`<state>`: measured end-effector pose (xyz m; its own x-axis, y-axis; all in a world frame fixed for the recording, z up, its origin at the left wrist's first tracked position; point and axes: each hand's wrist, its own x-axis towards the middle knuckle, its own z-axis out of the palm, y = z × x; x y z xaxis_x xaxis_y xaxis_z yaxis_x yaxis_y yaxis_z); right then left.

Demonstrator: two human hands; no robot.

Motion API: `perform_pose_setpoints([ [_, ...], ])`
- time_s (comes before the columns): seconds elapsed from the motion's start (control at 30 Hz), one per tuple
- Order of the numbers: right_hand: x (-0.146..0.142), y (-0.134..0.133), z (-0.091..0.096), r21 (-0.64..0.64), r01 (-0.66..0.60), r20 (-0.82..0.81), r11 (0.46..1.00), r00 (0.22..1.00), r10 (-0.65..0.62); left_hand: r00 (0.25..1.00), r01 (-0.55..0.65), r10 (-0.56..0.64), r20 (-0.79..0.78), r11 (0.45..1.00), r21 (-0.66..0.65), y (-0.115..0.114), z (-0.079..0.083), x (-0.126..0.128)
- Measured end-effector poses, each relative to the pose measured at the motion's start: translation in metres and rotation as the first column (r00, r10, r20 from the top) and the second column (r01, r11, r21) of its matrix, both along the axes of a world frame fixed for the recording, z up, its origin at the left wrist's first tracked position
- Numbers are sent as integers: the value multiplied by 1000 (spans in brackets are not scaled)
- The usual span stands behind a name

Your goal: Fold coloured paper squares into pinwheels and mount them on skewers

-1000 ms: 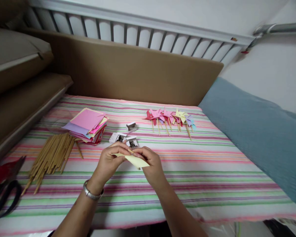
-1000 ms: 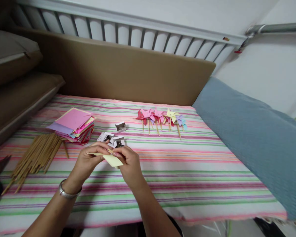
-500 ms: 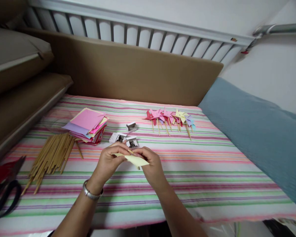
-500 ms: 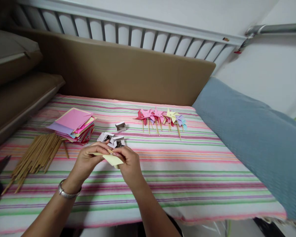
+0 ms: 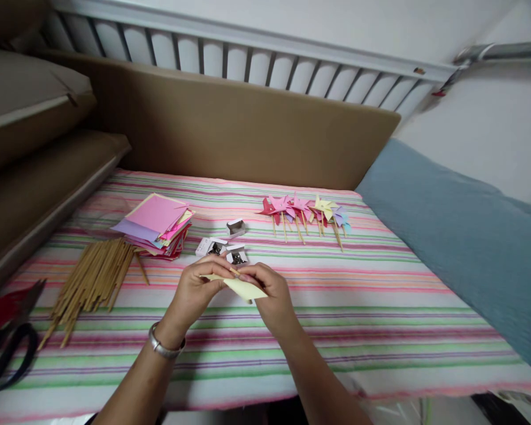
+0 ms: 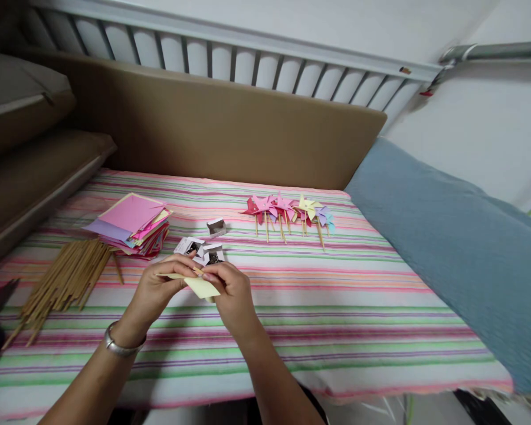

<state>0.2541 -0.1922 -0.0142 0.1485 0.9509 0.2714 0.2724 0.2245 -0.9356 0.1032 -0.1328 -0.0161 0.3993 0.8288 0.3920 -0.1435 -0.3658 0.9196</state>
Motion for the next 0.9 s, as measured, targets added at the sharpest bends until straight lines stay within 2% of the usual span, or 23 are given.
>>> perform_pose_setpoints([
  [0.9, -3, 0, 0, 22, 29, 16, 999, 999, -29, 999, 3, -4, 50, 1000, 11, 0, -3, 0],
])
